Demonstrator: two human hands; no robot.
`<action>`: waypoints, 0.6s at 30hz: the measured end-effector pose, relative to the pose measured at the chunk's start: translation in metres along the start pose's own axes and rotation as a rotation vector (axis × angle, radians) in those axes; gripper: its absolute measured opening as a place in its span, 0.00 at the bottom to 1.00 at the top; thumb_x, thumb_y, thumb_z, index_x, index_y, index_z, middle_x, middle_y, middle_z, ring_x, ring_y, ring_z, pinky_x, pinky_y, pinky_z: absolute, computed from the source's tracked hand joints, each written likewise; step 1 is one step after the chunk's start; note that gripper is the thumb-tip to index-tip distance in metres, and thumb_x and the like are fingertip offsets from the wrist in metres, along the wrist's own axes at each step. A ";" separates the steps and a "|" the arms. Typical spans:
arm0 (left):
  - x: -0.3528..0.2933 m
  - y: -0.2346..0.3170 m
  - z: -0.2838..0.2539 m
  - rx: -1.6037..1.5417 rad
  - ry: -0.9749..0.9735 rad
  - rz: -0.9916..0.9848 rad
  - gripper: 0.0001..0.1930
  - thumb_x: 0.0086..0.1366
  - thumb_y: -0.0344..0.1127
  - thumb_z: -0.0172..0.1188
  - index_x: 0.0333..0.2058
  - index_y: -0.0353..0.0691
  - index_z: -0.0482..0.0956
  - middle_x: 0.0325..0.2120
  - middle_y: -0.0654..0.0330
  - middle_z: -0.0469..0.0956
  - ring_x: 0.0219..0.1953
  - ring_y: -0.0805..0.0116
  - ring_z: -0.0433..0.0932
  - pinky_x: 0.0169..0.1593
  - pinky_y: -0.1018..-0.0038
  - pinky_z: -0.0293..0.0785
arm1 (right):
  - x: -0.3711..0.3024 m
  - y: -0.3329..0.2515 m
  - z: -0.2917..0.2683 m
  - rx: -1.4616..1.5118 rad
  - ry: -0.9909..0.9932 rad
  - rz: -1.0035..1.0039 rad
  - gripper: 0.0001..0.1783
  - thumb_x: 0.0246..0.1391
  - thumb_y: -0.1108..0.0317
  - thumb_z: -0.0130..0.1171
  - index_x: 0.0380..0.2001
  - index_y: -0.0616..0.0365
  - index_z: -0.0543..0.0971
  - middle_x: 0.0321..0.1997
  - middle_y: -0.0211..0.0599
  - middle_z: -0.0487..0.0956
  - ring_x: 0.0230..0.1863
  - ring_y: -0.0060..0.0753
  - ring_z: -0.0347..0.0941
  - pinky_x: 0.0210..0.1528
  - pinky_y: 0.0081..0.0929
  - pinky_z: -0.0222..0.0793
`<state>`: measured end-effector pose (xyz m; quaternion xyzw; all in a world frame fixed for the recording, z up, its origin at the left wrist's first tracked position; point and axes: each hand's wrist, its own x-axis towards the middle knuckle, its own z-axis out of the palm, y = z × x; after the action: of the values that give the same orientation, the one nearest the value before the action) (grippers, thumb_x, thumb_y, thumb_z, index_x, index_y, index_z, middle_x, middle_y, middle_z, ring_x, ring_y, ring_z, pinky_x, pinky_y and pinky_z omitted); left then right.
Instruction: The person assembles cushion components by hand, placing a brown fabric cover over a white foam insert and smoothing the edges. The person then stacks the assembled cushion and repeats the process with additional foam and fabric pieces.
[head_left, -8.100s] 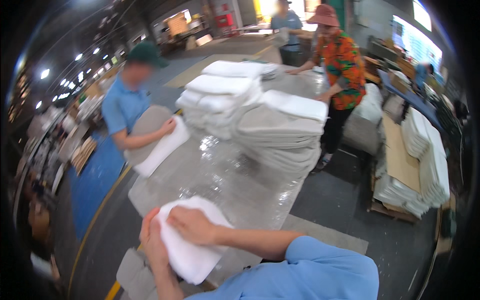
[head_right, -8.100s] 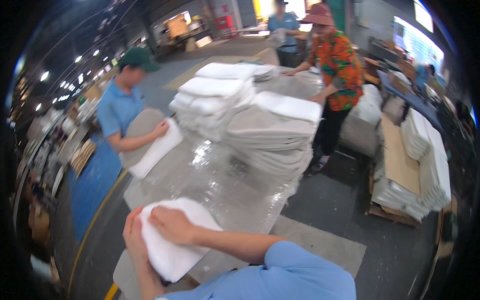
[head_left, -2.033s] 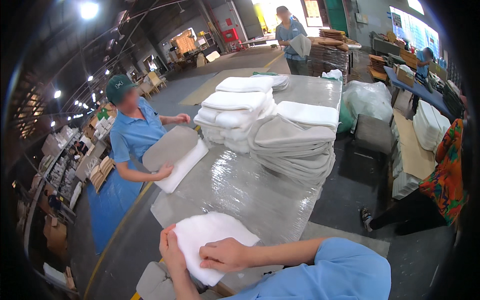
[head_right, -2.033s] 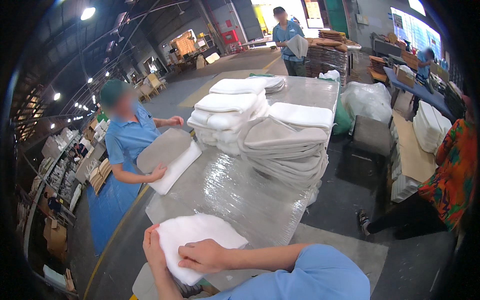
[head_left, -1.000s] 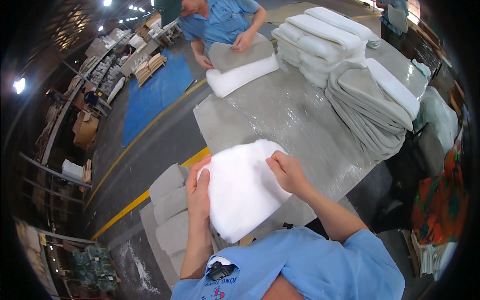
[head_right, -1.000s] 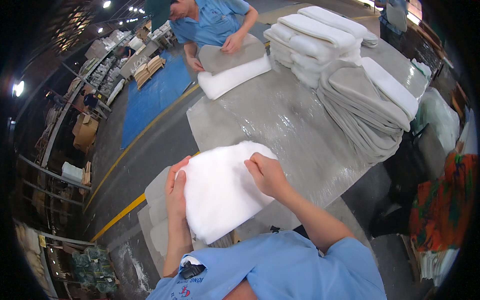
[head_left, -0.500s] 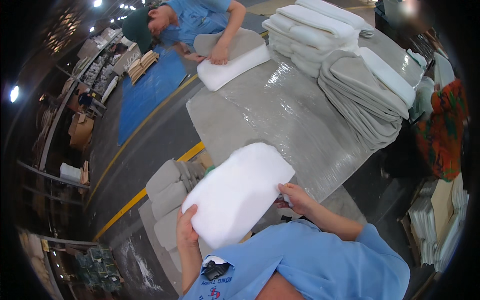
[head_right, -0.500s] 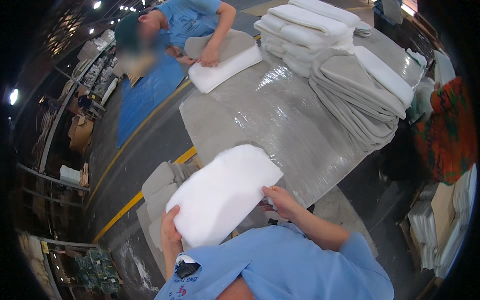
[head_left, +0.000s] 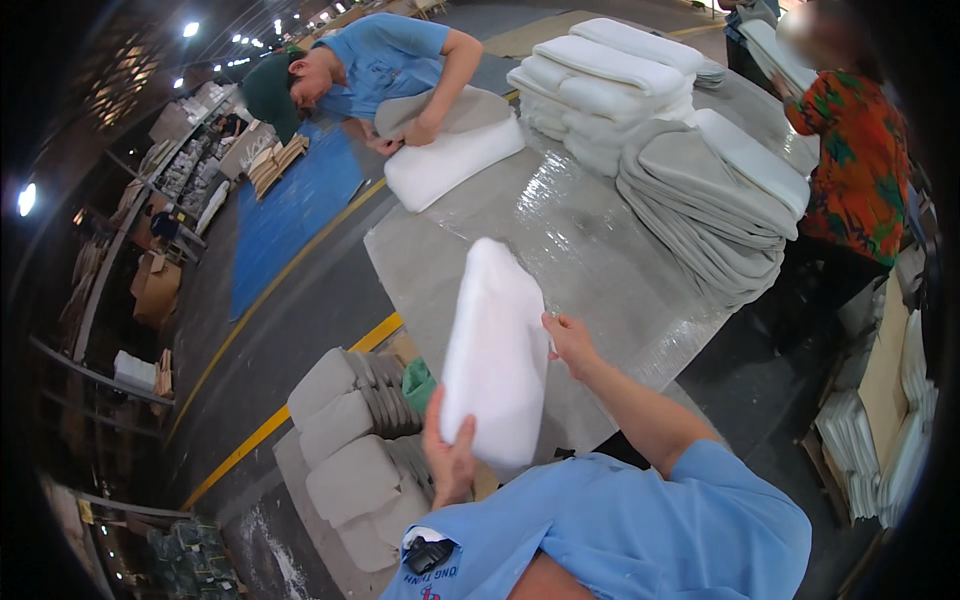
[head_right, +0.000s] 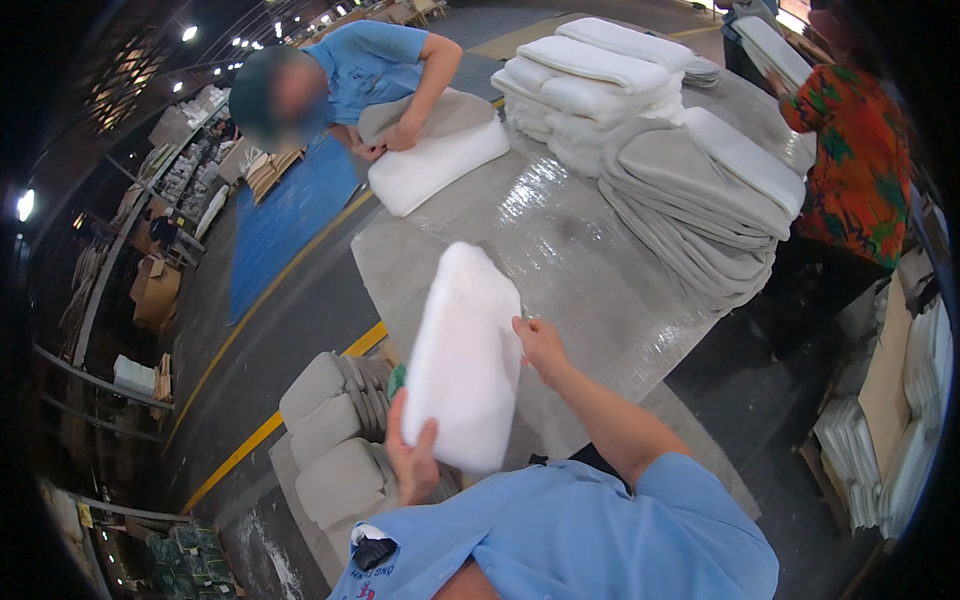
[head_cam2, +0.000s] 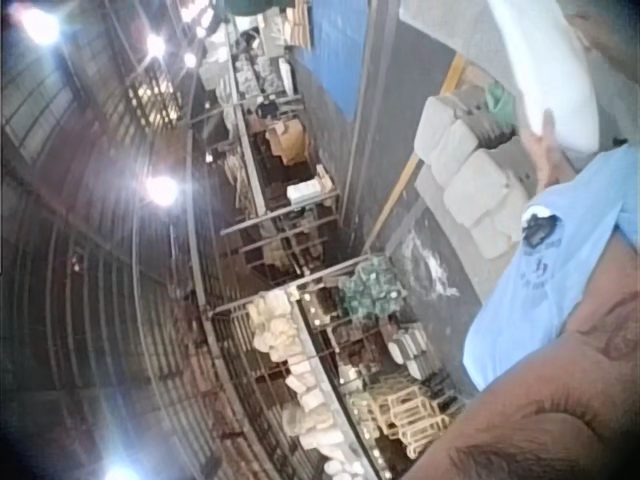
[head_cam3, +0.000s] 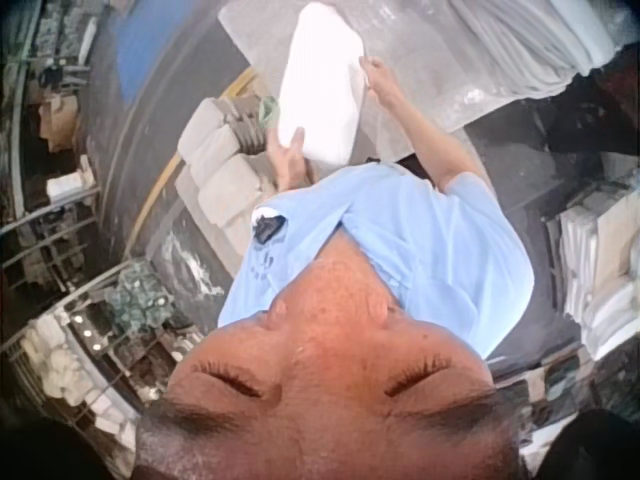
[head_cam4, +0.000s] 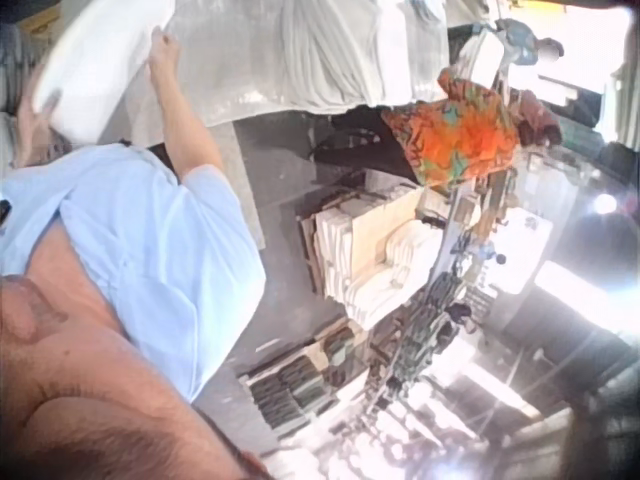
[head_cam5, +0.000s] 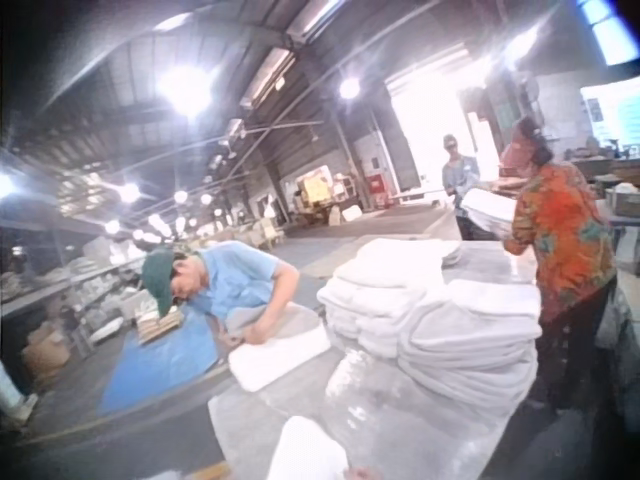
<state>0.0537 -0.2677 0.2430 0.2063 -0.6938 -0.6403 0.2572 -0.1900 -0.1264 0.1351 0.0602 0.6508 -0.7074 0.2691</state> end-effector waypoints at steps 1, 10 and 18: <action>-0.008 -0.023 0.000 0.053 -0.020 -0.005 0.39 0.66 0.22 0.64 0.74 0.33 0.61 0.66 0.48 0.72 0.65 0.60 0.73 0.69 0.65 0.68 | -0.006 0.006 0.002 -0.028 0.021 0.040 0.24 0.70 0.47 0.62 0.26 0.53 0.75 0.27 0.27 0.76 0.28 0.25 0.73 0.31 0.31 0.72; -0.028 -0.068 -0.026 -0.196 -0.369 -0.237 0.38 0.72 0.27 0.62 0.77 0.35 0.56 0.59 0.54 0.76 0.60 0.64 0.76 0.68 0.66 0.69 | -0.013 0.021 0.005 0.039 0.061 -0.001 0.19 0.68 0.54 0.63 0.25 0.50 0.73 0.26 0.31 0.79 0.27 0.23 0.74 0.25 0.27 0.66; 0.127 -0.067 0.048 0.128 -0.308 -0.144 0.30 0.81 0.37 0.49 0.77 0.42 0.59 0.67 0.49 0.70 0.70 0.61 0.67 0.74 0.65 0.60 | -0.009 0.009 0.024 0.139 -0.058 -0.083 0.19 0.73 0.55 0.58 0.28 0.52 0.73 0.24 0.32 0.77 0.21 0.22 0.69 0.22 0.25 0.63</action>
<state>-0.0780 -0.3149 0.1859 0.1710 -0.7476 -0.6358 0.0878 -0.1723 -0.1464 0.1343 0.0314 0.5938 -0.7629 0.2536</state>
